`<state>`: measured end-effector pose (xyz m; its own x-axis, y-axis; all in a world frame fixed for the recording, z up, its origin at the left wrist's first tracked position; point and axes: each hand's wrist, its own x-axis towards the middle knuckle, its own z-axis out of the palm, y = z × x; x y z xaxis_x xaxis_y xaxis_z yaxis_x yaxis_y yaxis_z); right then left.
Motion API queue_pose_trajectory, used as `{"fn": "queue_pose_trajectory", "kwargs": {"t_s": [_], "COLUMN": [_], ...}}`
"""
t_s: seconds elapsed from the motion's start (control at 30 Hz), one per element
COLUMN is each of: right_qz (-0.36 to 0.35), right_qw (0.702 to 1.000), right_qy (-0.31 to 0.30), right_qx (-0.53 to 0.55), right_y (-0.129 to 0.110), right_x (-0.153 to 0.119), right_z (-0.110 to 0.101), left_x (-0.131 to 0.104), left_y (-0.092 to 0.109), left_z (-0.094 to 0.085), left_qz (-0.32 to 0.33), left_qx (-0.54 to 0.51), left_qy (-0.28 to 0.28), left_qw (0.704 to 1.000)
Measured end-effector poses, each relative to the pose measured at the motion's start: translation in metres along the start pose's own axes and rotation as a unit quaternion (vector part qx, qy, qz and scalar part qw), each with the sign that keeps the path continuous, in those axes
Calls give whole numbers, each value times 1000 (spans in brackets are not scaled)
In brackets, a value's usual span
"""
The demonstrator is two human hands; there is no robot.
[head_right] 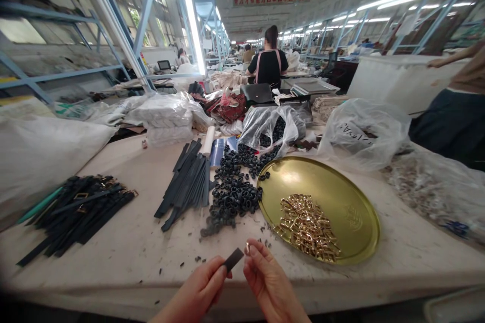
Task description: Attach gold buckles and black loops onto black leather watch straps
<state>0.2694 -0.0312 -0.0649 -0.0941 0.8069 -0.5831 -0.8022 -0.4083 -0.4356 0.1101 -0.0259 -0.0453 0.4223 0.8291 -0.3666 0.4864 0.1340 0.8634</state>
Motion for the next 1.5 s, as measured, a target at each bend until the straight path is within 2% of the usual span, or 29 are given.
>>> {"fn": "queue_pose_trajectory", "kwargs": {"t_s": [0.23, 0.37, 0.5, 0.6, 0.77, 0.97, 1.13, 1.3, 1.5], "right_qz": [1, 2, -78, -126, -132, -167, -146, -157, -43], "right_qw": [1000, 999, 985, 966, 970, 942, 934, 930, 962], "right_qy": [-5, -3, -16, -15, 3, -23, -50, -70, -83], "right_qx": [-21, -39, -151, -224, -202, -289, -323, -325, -257], "right_y": [1, 13, 29, 29, 27, 33, 23, 27, 22], "right_x": [-7, -9, -5, -2, -5, -8, -13, -8, -15], "right_z": [4, 3, 0, -3, -6, -3, 2, -4, 3], "left_x": [-2, -2, -3, -4, -6, -5, -2, 0, -3], "left_y": [3, 1, 5, 7, 6, 5, 2, -3, -11], "left_z": [-4, 0, 4, 5, 7, 8, 9, 12, 11], "left_qz": [26, 47, 53, 30, -2, 2, -16, -37, -18], "left_qx": [97, 136, 75, 16, -36, -68, -103, -119, -62], "left_qy": [11, 9, 10, -15, -10, -11, -34, -37, -9], "left_qw": [995, 990, 996, 999, 999, 998, 994, 992, 998]}}
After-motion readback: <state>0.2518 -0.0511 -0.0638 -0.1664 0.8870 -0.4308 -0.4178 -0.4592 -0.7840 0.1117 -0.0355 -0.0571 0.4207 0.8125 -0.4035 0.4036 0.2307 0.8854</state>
